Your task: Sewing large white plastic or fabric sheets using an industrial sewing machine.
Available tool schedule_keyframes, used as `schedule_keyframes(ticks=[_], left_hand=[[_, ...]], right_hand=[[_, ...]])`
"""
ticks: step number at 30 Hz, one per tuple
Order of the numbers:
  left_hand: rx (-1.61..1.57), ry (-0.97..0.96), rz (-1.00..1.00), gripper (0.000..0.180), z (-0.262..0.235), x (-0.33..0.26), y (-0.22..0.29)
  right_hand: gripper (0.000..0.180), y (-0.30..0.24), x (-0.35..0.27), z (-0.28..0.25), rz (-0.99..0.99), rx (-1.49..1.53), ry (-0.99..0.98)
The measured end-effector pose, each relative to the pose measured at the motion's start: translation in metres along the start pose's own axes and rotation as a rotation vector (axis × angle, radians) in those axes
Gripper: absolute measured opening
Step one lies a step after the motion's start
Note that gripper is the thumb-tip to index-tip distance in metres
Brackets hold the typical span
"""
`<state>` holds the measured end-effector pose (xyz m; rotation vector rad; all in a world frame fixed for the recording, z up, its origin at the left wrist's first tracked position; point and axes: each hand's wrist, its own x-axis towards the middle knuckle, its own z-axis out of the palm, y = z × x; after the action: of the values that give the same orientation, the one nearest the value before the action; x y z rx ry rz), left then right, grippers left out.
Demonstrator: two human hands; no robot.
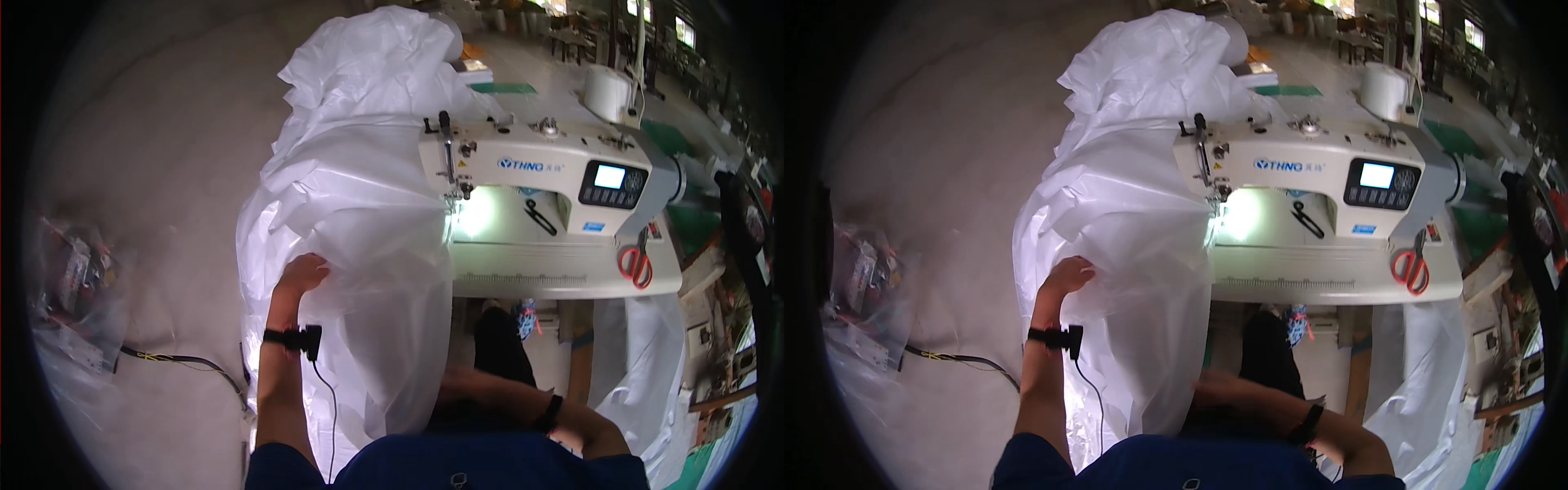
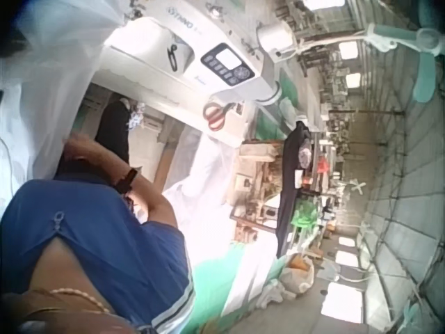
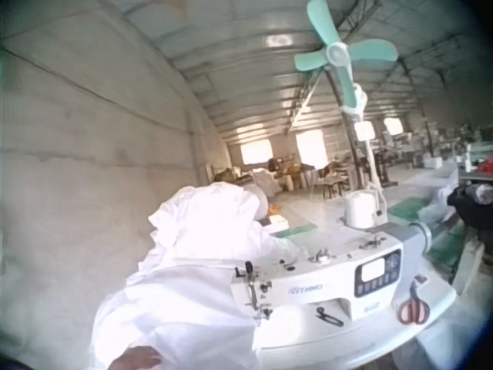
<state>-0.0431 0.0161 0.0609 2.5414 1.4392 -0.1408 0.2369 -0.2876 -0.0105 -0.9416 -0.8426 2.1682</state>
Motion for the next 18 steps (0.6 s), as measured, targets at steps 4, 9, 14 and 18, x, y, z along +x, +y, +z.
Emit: schedule_keyframes(ticks=[4,9,14,18], left_hand=[[-0.085,0.56,0.111,0.015,-0.018,-0.07,0.101],[0.052,0.71,0.355,0.021,0.027,-0.08,0.182],[0.016,0.531,0.173,0.007,0.065,-0.076,0.172],[-0.356,0.168,0.223,0.014,0.056,-0.108,0.21]], right_hand=[[0.032,-0.023,0.036,-0.012,-0.165,0.221,0.324],[0.023,-0.02,0.057,-0.012,-0.405,-0.017,0.616],[0.022,-0.003,0.055,-0.032,-0.435,-0.119,0.647],[0.021,-0.003,0.048,-0.039,-0.385,-0.22,0.696]])
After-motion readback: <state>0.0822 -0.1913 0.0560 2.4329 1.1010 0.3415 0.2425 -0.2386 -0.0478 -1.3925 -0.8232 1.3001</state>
